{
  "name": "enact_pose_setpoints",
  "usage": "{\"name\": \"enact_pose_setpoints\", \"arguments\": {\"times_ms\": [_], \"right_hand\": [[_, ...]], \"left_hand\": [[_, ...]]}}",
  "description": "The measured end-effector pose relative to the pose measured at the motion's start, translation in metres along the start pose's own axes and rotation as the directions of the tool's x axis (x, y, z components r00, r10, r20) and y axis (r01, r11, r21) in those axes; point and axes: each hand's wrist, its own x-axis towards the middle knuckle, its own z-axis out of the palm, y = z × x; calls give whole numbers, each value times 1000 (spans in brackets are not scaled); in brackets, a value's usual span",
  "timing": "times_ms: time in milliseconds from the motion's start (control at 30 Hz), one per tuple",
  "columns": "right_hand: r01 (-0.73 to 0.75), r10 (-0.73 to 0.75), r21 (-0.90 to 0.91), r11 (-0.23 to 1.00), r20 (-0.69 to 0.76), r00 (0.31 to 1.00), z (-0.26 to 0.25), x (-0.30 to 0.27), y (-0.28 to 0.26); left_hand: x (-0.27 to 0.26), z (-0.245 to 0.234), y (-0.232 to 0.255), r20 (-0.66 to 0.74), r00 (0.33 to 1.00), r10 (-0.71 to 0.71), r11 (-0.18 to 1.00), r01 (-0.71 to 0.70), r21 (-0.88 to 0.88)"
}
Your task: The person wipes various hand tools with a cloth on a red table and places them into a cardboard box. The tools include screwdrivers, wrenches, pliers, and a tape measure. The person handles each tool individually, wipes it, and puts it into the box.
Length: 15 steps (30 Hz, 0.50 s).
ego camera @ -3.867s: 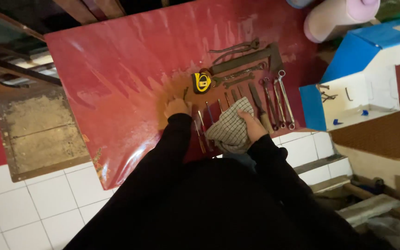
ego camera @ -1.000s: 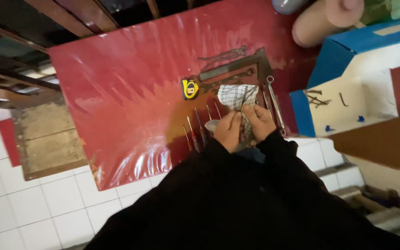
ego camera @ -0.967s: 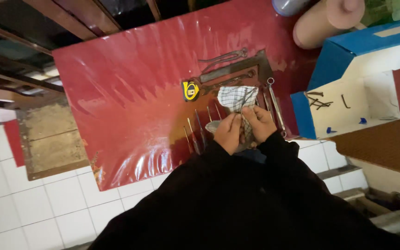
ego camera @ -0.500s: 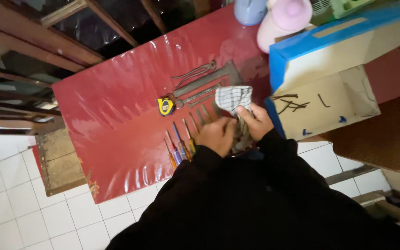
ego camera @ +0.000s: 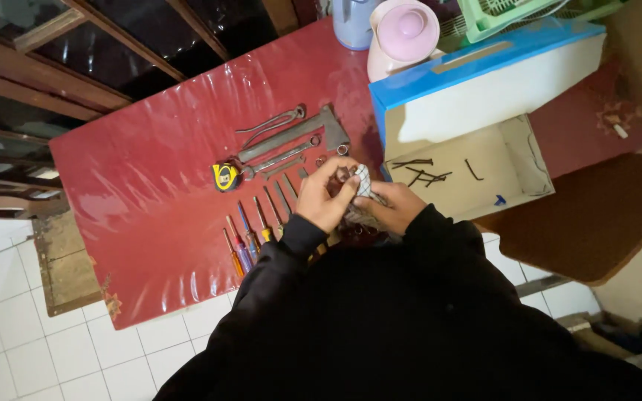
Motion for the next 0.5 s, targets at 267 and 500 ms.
{"name": "enact_pose_setpoints", "arguments": {"times_ms": [267,500], "right_hand": [[-86,87,-16,996,58,994,-15,14,-6],[-158,148,96,983,104,984,-17,19,-12]], "left_hand": [[4,1,-3,-162,985,54,998,-56,-9],[4,-4,7,-317,948,18,999,-2,52]]}}
